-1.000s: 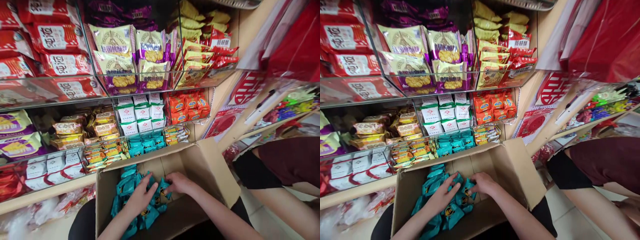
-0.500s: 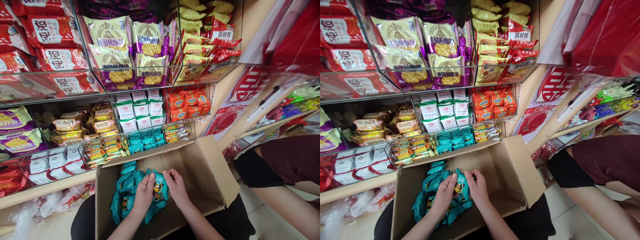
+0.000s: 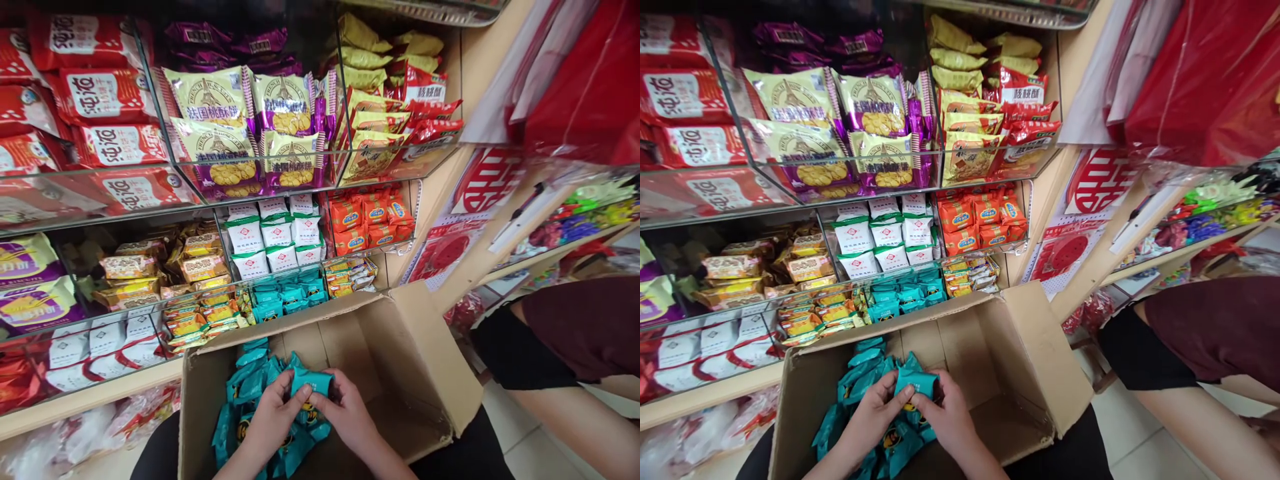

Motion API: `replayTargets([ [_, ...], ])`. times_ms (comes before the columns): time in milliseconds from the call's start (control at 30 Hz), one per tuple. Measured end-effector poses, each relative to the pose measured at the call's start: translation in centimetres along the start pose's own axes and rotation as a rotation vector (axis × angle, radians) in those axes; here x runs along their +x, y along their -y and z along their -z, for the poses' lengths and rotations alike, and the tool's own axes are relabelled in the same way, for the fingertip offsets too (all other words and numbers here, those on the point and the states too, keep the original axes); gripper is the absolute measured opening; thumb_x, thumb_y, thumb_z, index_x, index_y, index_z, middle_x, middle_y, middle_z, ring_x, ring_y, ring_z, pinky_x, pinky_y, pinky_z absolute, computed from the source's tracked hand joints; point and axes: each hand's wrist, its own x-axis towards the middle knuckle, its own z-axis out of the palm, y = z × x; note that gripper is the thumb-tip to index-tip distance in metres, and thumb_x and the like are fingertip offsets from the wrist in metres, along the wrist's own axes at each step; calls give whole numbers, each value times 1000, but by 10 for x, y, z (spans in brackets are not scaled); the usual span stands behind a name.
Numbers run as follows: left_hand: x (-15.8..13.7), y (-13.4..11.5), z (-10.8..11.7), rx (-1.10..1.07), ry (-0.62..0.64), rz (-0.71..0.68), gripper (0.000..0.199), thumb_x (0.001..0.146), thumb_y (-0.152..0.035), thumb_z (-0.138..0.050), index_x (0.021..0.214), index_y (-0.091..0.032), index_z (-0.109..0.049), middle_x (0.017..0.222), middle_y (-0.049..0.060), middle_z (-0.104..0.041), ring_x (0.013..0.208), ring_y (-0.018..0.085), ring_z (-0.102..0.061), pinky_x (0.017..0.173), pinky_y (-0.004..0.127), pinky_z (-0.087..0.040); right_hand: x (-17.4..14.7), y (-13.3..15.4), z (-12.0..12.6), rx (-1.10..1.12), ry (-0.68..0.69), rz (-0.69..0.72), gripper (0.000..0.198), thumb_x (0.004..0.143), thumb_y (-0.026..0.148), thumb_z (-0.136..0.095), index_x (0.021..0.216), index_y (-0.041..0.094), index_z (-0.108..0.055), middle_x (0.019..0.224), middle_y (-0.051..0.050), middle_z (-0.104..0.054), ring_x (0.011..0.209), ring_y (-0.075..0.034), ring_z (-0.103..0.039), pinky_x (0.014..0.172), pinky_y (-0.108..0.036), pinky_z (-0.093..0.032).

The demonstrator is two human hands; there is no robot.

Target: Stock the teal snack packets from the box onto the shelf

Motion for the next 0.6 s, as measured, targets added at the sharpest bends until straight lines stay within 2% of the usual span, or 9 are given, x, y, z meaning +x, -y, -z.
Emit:
replayTargets([
  [300,1,9,2,-10,-8,2,28,66,-41,-62,74,-15,-54,72,2,-57,73,15,-53,73,26,-44,-1,-7,-2,1,16,-12,26,71,36,-59,87,17,-52,74,-1,-58,68,-16,-54,62,-27,-43],
  [400,1,10,5,1,-19,24,31,61,-43,-65,70,-15,-55,69,2,-57,72,16,-54,71,27,-45,1,-13,-3,22,39,-8,27,70,37,-59,87,18,-51,72,-1,-59,68,-17,-55,63,-27,-43],
  [500,4,9,8,5,-34,61,35,56,-45,-68,70,-15,-57,70,3,-59,74,17,-55,72,28,-46,6,-19,-7,82,52,0,31,68,41,-61,85,18,-49,71,-2,-59,67,-18,-56,62,-28,-44],
  [600,6,5,8,12,-47,51,33,57,-45,-68,68,-15,-56,70,3,-60,75,18,-56,72,28,-47,7,-19,-10,160,-13,17,40,65,49,-61,90,20,-48,76,-4,-61,71,-20,-58,65,-31,-45],
])
